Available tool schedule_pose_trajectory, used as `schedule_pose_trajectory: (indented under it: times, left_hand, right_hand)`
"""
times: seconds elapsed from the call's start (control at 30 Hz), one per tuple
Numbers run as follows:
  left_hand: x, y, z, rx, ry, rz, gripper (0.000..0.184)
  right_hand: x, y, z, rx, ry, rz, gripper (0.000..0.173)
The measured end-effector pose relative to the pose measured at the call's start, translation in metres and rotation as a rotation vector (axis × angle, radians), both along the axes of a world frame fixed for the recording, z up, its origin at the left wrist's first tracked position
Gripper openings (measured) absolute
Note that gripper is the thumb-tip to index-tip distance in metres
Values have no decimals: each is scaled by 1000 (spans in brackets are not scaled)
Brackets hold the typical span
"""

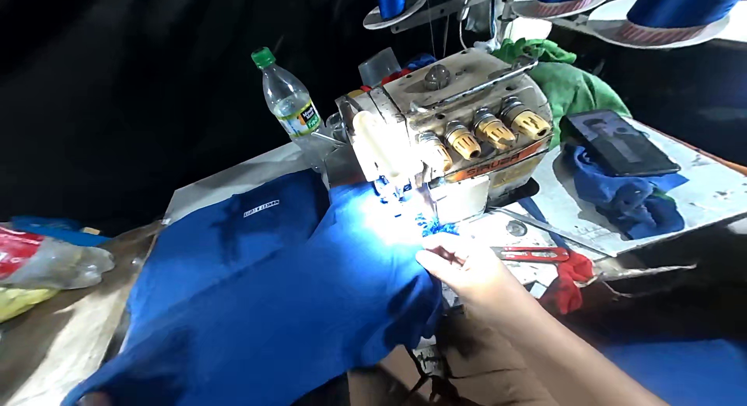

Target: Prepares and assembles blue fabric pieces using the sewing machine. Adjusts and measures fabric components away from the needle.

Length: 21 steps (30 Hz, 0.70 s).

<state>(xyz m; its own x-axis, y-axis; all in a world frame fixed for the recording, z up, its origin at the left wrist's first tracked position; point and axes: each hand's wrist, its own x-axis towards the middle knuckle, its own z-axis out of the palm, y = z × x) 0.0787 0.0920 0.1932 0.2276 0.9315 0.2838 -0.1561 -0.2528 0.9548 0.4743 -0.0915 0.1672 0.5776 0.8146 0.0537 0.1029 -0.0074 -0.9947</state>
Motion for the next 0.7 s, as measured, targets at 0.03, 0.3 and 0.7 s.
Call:
schedule_pose_trajectory:
  times: [0.03, 0.3, 0.7]
  left_hand:
    - [11, 1, 7, -56, 27, 38, 21]
    - [36, 7, 1, 98, 247, 344, 26]
    - [42, 18, 4, -19, 231, 333, 28]
  right_hand:
    - [-4, 1, -10, 42, 0, -33, 14]
    - [-13, -5, -16, -58, 10, -1, 19]
    - [-3, -2, -20, 23, 14, 58, 19]
